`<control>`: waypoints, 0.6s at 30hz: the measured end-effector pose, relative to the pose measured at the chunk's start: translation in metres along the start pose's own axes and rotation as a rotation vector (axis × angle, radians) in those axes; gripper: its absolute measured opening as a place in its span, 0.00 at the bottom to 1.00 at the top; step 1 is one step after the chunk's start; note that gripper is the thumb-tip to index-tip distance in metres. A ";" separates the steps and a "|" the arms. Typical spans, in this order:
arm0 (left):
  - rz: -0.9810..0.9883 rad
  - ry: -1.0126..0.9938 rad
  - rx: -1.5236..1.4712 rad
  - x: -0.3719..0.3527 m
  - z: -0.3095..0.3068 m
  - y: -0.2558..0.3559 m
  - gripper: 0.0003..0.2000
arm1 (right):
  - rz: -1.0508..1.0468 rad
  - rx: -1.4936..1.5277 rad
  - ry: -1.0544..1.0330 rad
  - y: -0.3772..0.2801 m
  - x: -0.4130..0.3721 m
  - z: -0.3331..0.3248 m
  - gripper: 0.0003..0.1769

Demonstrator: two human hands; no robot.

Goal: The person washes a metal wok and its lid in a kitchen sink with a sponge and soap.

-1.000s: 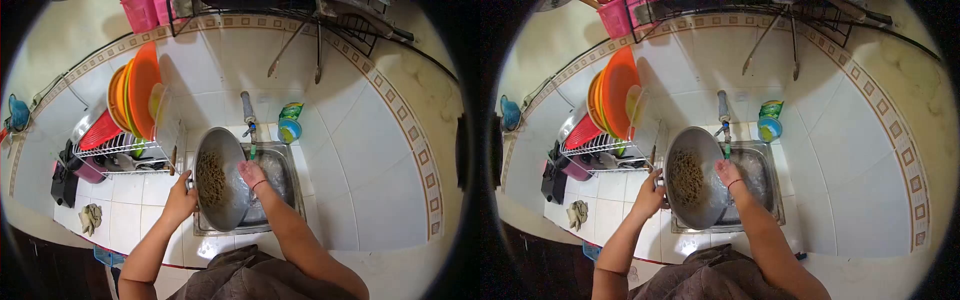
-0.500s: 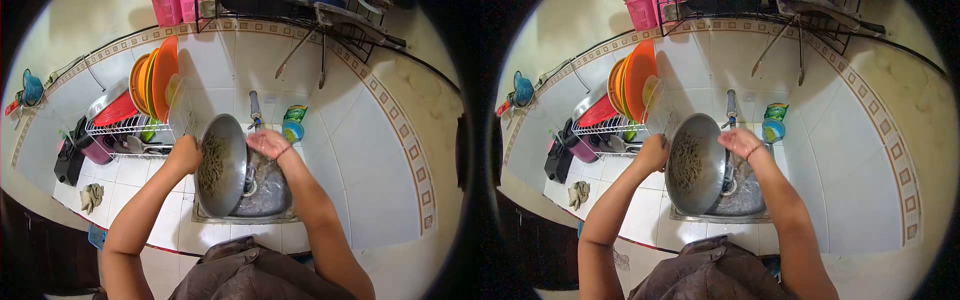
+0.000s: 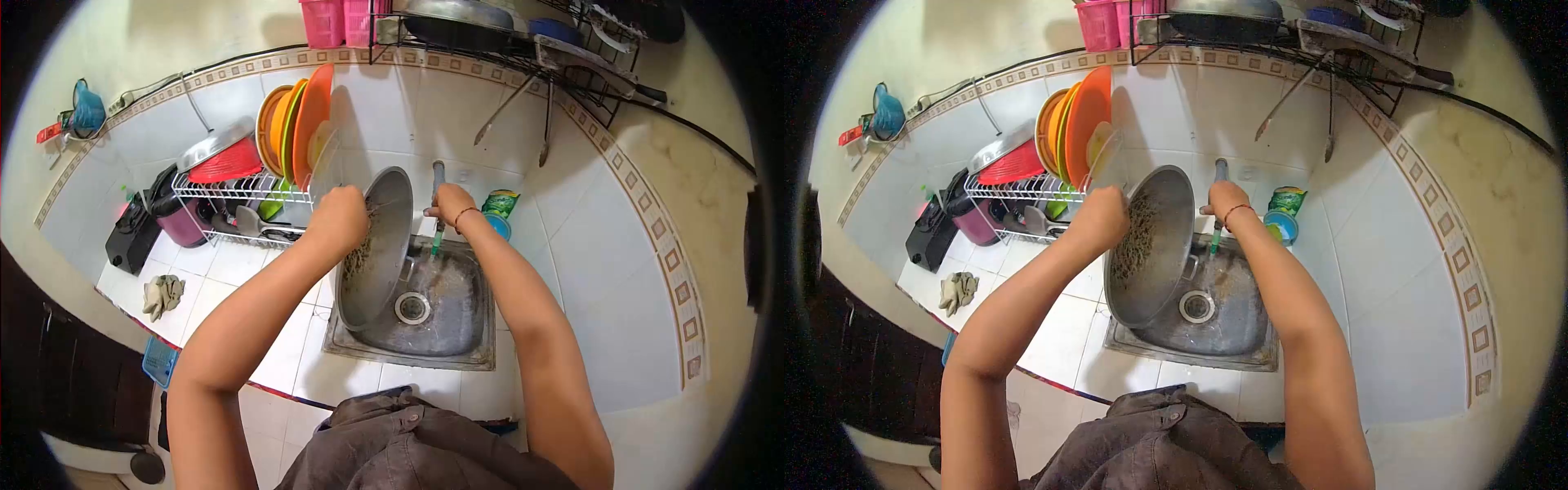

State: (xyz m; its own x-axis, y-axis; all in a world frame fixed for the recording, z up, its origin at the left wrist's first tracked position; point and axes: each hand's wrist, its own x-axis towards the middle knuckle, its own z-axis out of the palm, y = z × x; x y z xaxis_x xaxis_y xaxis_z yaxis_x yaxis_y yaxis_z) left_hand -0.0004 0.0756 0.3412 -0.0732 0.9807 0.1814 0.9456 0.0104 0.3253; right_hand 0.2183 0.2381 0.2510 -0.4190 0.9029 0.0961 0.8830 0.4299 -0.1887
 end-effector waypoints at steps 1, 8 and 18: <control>-0.021 0.003 0.020 -0.003 -0.005 0.004 0.08 | 0.018 0.007 0.040 -0.001 0.002 0.004 0.19; -0.041 -0.034 0.062 -0.006 -0.012 0.009 0.08 | -0.082 -0.038 0.419 -0.010 0.001 0.031 0.15; -0.061 -0.174 0.155 -0.003 -0.004 0.027 0.10 | 0.119 -0.034 -0.076 0.031 -0.158 0.181 0.17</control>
State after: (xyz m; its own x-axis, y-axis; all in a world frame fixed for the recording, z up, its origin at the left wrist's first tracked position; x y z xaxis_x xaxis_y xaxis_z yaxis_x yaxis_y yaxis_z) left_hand 0.0241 0.0718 0.3529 -0.0887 0.9961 -0.0008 0.9794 0.0874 0.1819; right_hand 0.2735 0.1099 0.0535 -0.3249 0.9457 0.0006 0.9334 0.3207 -0.1611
